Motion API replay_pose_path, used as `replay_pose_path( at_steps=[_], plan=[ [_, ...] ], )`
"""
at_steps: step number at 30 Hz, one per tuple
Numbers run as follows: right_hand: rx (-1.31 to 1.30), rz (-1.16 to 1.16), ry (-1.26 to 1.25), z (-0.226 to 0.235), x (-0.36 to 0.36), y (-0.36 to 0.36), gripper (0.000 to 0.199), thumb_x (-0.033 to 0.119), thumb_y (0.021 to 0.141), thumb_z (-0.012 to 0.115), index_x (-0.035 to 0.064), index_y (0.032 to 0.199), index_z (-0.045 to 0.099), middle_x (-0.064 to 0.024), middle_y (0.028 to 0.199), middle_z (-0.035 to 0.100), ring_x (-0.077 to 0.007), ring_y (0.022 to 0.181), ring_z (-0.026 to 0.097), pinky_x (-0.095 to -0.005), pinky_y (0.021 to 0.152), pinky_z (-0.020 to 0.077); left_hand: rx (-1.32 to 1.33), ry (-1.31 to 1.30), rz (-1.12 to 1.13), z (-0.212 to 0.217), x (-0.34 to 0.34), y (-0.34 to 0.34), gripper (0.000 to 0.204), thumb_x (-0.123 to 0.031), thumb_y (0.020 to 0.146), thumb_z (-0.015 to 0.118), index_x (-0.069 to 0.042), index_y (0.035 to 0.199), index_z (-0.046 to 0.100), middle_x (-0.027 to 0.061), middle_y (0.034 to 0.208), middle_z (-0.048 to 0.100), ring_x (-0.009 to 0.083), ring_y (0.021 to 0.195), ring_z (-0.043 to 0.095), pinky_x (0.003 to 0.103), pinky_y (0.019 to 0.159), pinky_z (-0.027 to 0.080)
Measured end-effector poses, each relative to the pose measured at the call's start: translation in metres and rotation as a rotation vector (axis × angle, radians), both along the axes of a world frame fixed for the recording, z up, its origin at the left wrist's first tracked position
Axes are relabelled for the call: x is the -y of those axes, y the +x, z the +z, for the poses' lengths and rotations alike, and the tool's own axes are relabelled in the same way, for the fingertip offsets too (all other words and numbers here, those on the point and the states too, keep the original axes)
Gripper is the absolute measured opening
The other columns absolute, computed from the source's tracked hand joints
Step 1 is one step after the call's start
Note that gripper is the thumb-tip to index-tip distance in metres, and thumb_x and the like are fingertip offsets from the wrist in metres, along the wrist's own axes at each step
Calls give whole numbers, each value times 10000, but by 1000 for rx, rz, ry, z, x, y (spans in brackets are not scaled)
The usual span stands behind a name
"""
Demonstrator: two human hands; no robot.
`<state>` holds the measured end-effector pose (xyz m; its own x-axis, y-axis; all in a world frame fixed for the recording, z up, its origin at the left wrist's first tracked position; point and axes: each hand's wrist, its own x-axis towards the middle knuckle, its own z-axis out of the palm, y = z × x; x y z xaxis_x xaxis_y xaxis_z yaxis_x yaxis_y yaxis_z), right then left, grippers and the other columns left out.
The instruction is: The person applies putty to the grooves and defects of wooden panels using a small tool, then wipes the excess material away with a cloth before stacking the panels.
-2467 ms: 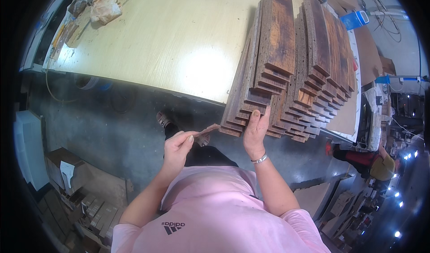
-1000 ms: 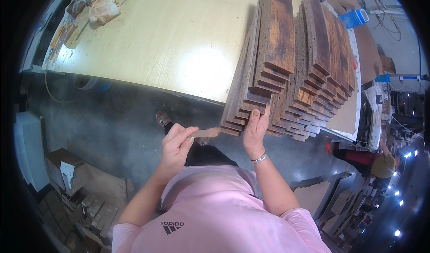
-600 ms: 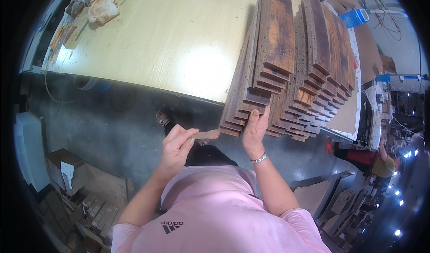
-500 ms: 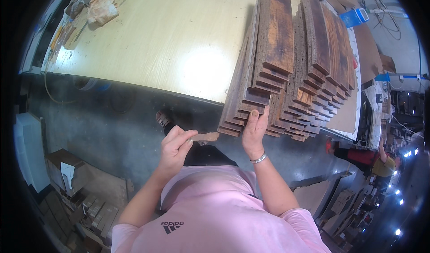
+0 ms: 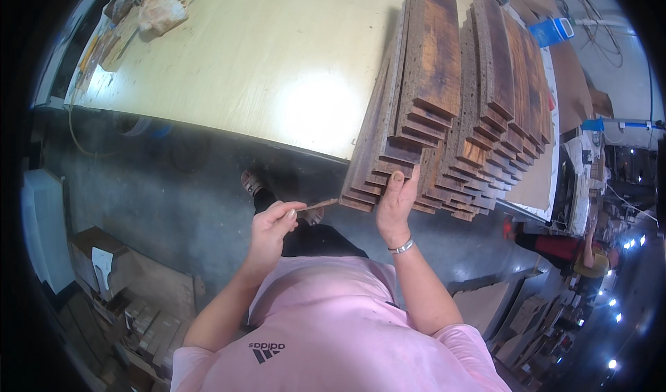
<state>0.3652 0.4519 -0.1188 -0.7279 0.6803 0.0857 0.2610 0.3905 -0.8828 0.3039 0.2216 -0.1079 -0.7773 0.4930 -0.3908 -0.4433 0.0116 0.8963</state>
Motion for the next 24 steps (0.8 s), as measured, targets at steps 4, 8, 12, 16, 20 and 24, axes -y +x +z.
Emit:
replay_pose_path(
  at_steps=[4,8,12,16,20,24],
  plan=[
    [-8,5,25,-1,-1,0,743,416,1031,385,-194,1413,201,-343,1477,290,-398,1403,281,-406,1165,188,188,42,40,-2,-3,5,227,-43,951,529,62,1101,664,14,791,583,83,751,533,211,709,434],
    [27,-6,22,-6,-2,2,745,422,1032,379,-194,1413,204,-343,1473,296,-397,1400,285,-403,1163,190,230,81,35,-1,-2,7,242,-51,961,520,80,1120,647,15,790,585,84,747,536,208,709,441],
    [10,0,7,-2,-1,1,746,423,1032,380,-196,1411,206,-342,1469,301,-396,1399,287,-400,1161,191,224,104,51,7,-7,5,228,-62,969,513,86,1077,648,13,754,564,85,701,515,229,702,449],
    [-28,22,32,3,-1,-1,748,422,1032,379,-199,1409,203,-343,1468,300,-396,1398,287,-402,1161,191,258,119,58,0,-5,5,215,-91,980,506,72,976,646,0,654,504,84,603,460,264,677,459],
    [-28,21,17,0,-2,-1,746,419,1032,379,-203,1406,206,-347,1466,300,-400,1400,284,-404,1163,186,293,122,16,2,-5,3,225,-106,986,501,60,920,638,-10,592,464,79,542,421,278,640,456],
    [-18,17,37,-2,-2,0,744,415,1032,381,-209,1399,211,-352,1461,305,-405,1399,285,-403,1163,186,304,105,19,1,-4,3,224,-100,984,495,54,888,626,-12,581,458,75,522,407,281,616,449]
  ],
)
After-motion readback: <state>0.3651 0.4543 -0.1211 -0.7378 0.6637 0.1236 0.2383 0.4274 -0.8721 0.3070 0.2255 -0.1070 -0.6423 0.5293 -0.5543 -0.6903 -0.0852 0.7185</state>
